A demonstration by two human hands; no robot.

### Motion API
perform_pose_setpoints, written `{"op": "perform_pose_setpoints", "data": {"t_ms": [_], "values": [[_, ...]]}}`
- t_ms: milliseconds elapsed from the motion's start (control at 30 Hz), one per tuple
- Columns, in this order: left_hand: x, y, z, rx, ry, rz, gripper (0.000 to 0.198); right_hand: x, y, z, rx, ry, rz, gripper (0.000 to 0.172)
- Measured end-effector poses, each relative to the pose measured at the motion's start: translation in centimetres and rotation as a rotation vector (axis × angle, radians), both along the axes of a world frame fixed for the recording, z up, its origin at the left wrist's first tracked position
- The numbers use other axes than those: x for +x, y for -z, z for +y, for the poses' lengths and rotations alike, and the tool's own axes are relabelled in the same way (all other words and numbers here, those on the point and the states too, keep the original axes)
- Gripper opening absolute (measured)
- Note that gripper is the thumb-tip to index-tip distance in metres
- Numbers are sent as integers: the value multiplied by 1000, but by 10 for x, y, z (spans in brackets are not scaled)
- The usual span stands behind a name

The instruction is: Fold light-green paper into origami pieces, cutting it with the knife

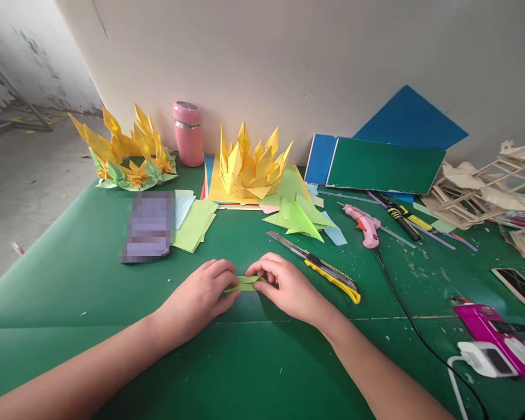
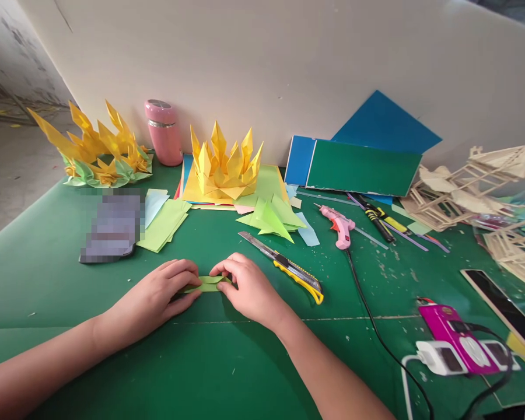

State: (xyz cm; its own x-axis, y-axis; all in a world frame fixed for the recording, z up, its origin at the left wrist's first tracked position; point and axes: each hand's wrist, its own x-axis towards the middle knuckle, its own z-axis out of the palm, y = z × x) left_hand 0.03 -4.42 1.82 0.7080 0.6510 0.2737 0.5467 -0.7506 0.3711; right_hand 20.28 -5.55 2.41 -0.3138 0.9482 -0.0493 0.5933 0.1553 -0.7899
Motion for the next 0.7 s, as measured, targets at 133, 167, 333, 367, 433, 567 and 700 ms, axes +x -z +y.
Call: {"op": "perform_pose_setpoints", "data": {"t_ms": [133, 167, 333, 367, 433, 567, 700], "values": [[0, -2, 1, 26, 3, 59, 17, 2, 1, 0, 55, -44, 33, 18], [0, -3, 2, 41, 8, 69, 17, 3, 1, 0, 72, -68, 43, 17], [0, -3, 3, 277, 124, 182, 29, 10, 0, -2, 137, -158, 108, 16], [1, -3, 2, 332, 142, 209, 30, 11, 0, -2, 128, -159, 140, 15], [2, -3, 1, 399, 152, 238, 31, 13, 1, -1, 76, -157, 232, 14], [6, -2, -2, 405, 93, 162, 24, 14, 6, 3, -65, -151, 455, 9], [12, -3, -3, 265, 85, 83, 23, 15, 8, 8, -127, -171, 646, 6]]}}
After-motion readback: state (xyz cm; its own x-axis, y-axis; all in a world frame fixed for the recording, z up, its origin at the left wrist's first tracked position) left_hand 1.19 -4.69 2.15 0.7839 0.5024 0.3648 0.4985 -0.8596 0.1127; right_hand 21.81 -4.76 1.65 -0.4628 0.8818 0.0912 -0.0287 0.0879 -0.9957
